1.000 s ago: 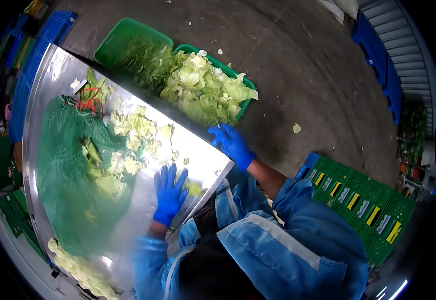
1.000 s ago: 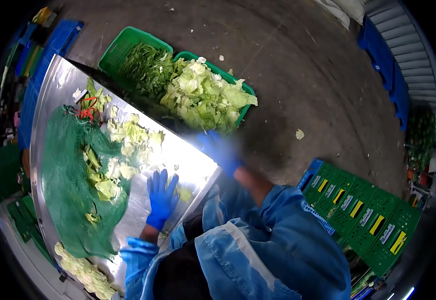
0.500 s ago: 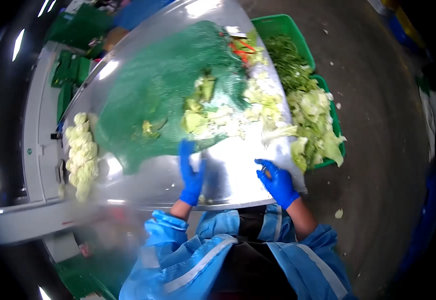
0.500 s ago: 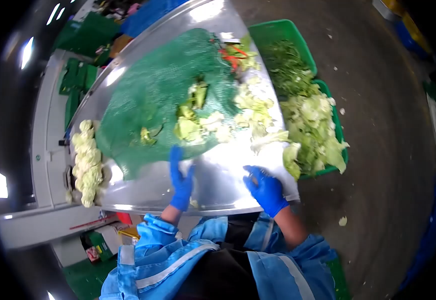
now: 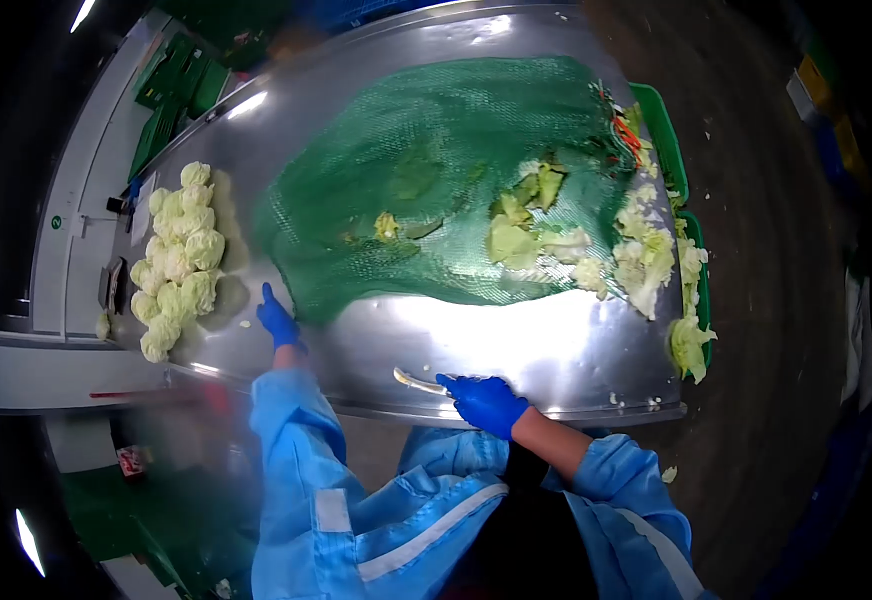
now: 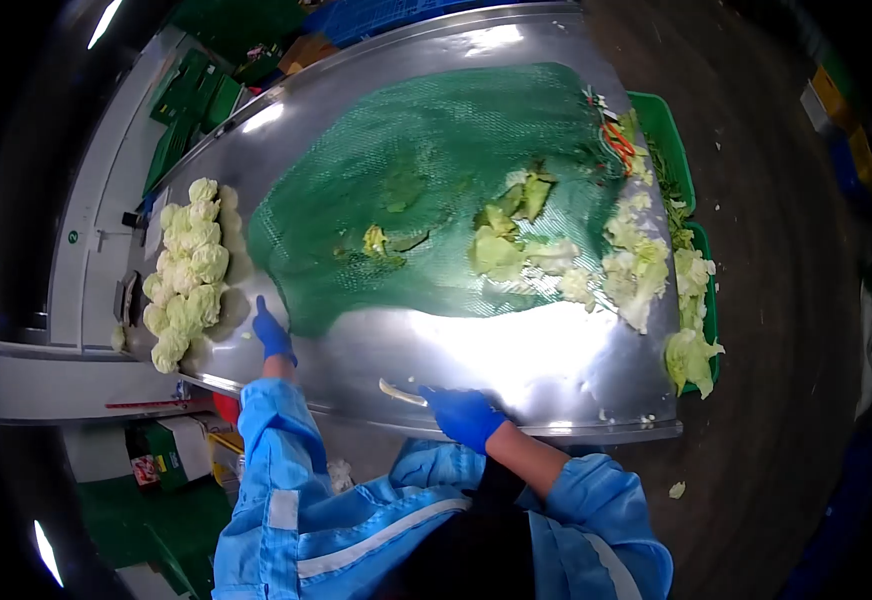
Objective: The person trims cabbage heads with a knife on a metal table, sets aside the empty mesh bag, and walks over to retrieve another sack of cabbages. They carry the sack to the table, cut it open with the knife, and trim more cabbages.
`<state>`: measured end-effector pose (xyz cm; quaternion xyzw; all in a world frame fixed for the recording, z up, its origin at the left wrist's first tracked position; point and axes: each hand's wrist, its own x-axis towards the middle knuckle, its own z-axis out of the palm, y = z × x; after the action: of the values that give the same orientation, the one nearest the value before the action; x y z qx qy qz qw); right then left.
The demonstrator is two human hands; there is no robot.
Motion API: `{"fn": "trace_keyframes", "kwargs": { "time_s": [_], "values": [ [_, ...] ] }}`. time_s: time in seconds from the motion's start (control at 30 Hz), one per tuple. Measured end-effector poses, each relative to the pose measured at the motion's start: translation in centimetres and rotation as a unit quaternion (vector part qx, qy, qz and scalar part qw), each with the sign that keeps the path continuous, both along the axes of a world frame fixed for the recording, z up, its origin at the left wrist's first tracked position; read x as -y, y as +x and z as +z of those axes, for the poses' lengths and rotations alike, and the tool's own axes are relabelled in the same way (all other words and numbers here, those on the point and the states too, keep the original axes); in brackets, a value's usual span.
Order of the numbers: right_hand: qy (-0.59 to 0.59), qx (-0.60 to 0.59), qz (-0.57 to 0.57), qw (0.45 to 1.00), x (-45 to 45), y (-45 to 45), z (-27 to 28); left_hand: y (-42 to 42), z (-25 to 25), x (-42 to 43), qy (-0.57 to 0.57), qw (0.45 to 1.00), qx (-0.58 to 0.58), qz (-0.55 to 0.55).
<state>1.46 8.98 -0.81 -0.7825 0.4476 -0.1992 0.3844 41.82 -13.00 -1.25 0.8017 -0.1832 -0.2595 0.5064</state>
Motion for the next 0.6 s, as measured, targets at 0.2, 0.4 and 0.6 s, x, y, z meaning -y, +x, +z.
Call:
{"fn": "trace_keyframes", "kwargs": {
  "time_s": [0.2, 0.4, 0.6],
  "values": [
    [-0.021, 0.035, -0.077, 0.996, 3.7, 1.6, 1.2, -0.4, 0.5, 6.0, -0.125, 0.902, -0.355, -0.212],
    [-0.143, 0.207, -0.201, 0.947, 14.0, -5.0, 18.3, -18.6, 22.9, 2.4, -0.273, 0.743, -0.281, -0.543],
    [0.027, 0.293, -0.14, 0.945, 16.3, -8.9, 26.1, -31.5, 23.8, -3.2, -0.199, 0.608, -0.266, -0.721]
  ]
}}
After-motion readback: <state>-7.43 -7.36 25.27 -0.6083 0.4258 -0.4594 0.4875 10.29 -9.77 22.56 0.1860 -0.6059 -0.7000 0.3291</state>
